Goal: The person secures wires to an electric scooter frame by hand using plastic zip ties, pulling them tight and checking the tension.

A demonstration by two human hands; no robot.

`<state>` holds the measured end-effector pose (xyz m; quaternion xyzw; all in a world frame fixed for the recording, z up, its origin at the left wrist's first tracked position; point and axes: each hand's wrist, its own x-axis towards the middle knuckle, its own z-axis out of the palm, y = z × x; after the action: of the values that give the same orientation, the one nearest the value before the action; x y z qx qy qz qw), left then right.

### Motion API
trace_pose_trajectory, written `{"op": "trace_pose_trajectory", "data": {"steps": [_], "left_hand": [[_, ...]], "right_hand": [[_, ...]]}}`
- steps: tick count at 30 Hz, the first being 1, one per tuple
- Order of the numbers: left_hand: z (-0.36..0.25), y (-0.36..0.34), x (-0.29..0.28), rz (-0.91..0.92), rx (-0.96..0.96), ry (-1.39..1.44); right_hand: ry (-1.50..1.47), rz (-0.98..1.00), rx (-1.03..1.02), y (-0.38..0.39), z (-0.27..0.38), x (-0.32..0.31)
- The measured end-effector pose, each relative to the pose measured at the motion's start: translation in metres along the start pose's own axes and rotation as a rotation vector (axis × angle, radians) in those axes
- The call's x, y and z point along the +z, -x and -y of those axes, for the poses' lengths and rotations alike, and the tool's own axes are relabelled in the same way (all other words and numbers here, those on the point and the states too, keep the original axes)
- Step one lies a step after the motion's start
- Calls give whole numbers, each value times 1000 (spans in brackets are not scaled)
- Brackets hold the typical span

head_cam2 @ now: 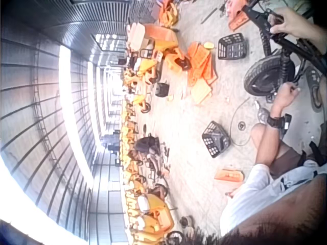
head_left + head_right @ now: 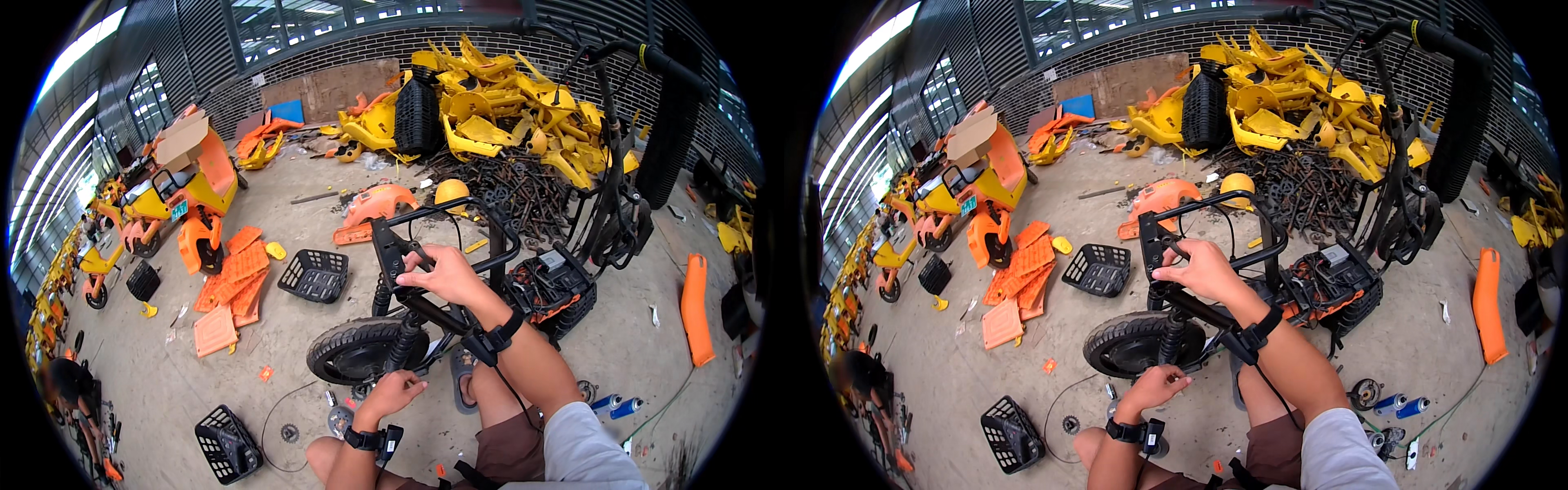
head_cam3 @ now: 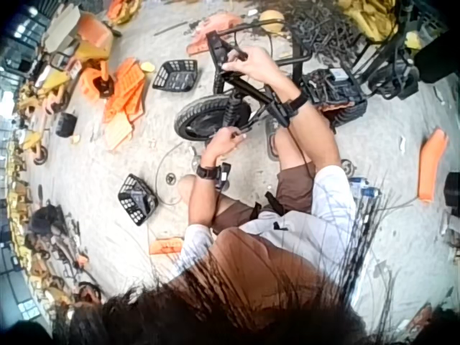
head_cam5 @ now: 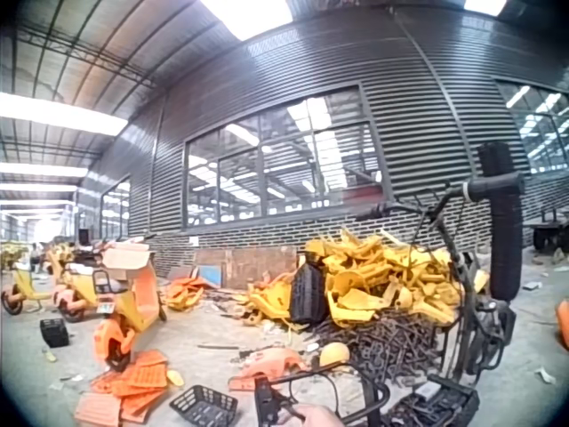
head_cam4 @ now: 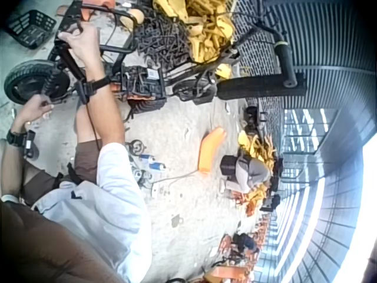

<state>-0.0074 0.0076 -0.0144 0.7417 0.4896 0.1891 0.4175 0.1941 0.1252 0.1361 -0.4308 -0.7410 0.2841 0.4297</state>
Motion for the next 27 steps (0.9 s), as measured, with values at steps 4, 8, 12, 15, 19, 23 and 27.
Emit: {"op": "trace_pose_trajectory", "data": {"steps": [4, 8, 12, 15, 19, 23, 27], "left_hand": [[-1, 0, 0, -10, 22, -13], [-2, 2, -1, -14, 16, -9], [-4, 3, -2, -13, 2, -16], [-3, 2, 0, -26, 15, -15], [-5, 2, 0, -17, -10, -17], [-6, 2, -1, -11, -4, -33], [-1, -1, 1, -26, 18, -44]], "right_hand": [[-72, 34, -15, -2, -7, 1], [7, 16, 0, 2, 4, -1], [-89, 50, -5, 1, 4, -2], [-95, 48, 21, 0, -3, -1], [-50, 23, 37, -1, -2, 1], [-13, 14, 74, -2, 0, 2], [-43, -25, -23, 3, 3, 0]]}}
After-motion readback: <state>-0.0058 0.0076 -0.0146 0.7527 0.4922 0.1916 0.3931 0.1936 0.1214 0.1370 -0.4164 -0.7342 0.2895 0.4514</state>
